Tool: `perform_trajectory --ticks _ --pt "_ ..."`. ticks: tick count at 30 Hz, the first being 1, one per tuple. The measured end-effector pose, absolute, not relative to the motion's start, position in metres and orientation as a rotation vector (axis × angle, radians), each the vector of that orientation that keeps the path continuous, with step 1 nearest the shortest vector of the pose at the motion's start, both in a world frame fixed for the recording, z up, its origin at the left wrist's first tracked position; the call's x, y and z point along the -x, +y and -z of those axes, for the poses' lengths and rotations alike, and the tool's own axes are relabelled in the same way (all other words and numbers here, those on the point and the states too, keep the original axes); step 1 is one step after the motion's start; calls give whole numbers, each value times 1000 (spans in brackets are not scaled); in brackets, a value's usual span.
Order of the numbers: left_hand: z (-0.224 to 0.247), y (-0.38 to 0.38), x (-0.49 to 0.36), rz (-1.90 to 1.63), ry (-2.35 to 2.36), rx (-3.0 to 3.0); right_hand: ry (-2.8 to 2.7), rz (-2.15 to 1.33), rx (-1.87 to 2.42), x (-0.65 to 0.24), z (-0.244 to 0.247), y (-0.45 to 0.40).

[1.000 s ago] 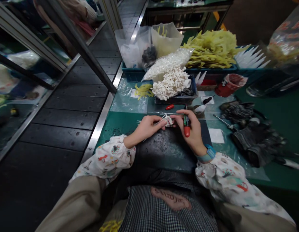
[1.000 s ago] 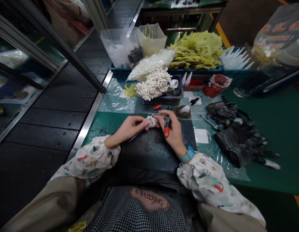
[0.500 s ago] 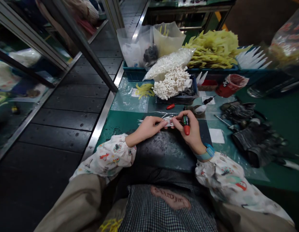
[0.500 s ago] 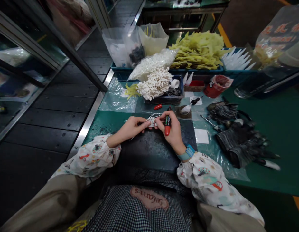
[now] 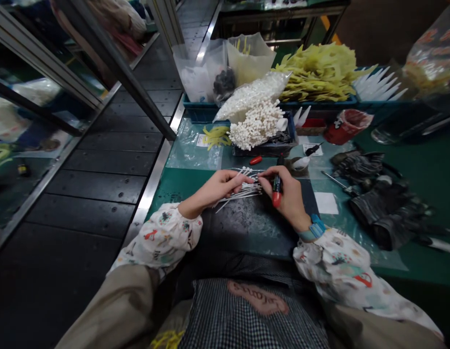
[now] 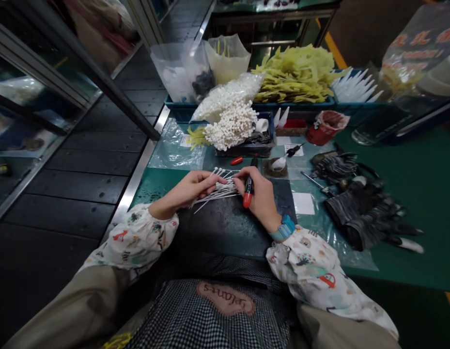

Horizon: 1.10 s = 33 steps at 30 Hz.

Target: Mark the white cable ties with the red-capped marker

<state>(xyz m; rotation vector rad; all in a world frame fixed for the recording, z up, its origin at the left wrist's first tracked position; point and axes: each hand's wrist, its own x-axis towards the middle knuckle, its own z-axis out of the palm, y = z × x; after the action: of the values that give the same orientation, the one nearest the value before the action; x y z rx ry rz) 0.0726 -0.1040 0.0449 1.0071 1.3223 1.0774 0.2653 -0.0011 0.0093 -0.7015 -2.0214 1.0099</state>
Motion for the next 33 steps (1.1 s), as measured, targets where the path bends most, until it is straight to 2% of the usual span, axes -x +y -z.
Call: perform_trajectory --ticks 5,8,33 --pt "-38 -105 -82 -973 1262 -1002 -1719 -1384 602 -261 -14 -8" --pt "-34 -105 -82 -931 1283 -1056 -1676 -1471 611 -261 -12 -9" --pt "-38 -106 -88 -847 1366 -1413 -1707 -1379 662 -257 -12 -10"
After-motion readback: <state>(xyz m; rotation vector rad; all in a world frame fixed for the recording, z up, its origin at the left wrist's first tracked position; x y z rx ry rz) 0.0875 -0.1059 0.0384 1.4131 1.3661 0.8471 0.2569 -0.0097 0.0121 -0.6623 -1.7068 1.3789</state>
